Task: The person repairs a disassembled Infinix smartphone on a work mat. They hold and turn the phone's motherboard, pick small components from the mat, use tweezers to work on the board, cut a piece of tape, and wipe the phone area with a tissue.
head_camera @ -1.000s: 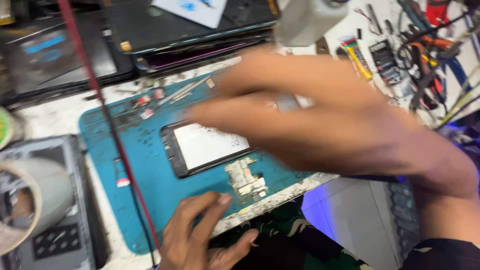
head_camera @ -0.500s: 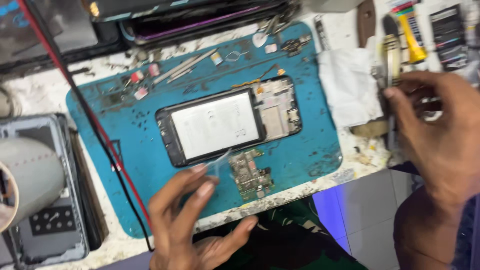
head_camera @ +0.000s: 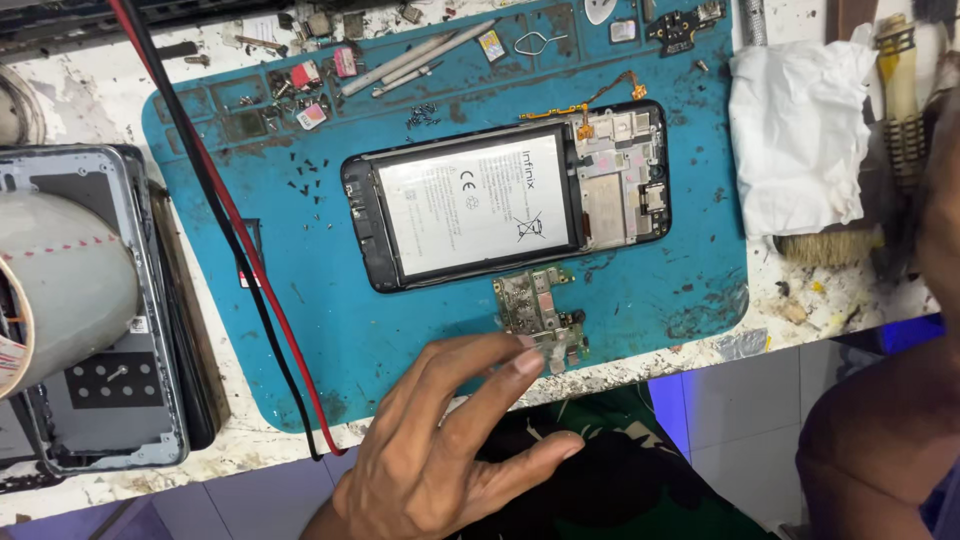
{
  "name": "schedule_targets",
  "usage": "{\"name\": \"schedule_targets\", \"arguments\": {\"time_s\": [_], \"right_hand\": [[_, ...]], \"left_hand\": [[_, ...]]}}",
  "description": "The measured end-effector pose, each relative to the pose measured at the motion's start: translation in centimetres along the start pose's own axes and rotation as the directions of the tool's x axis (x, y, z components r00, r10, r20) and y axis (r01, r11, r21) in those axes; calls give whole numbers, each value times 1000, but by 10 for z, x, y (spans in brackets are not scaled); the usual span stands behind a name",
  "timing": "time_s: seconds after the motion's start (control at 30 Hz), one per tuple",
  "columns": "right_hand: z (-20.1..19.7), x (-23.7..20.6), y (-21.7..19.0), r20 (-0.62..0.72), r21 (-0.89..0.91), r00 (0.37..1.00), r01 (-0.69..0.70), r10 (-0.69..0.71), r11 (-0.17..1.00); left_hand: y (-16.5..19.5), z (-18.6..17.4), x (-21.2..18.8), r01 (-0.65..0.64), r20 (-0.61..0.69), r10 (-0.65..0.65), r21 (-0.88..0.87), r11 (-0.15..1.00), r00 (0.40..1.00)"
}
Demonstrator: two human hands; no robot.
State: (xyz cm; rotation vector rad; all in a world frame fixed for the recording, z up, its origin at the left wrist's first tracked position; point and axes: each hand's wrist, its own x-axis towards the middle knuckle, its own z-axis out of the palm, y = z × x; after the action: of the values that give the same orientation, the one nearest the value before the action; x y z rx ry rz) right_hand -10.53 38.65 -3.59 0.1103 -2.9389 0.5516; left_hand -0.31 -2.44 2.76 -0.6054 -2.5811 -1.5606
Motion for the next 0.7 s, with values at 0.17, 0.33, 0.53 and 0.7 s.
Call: {"name": "schedule_targets", "arguments": {"time_s": [0.17, 0.33, 0.53, 0.7], "right_hand": [[-9, -25, -10, -47, 70, 999, -12, 15, 997], [-16, -50, -22, -95, 198, 995, -13, 32, 980], [-29, -80, -41, -76, 449, 997, 54, -23, 892], [-42, -69, -96, 83, 711, 977, 82, -199, 698]], "left_hand": [[3, -4, 7, 6, 27, -5, -41, 999, 1000], [7, -6, 17, 12, 78, -8, -47, 999, 997], [7, -4, 30, -19, 85, 25, -60, 998, 996], [5, 0, 31, 35, 82, -32, -33, 999, 996]]}}
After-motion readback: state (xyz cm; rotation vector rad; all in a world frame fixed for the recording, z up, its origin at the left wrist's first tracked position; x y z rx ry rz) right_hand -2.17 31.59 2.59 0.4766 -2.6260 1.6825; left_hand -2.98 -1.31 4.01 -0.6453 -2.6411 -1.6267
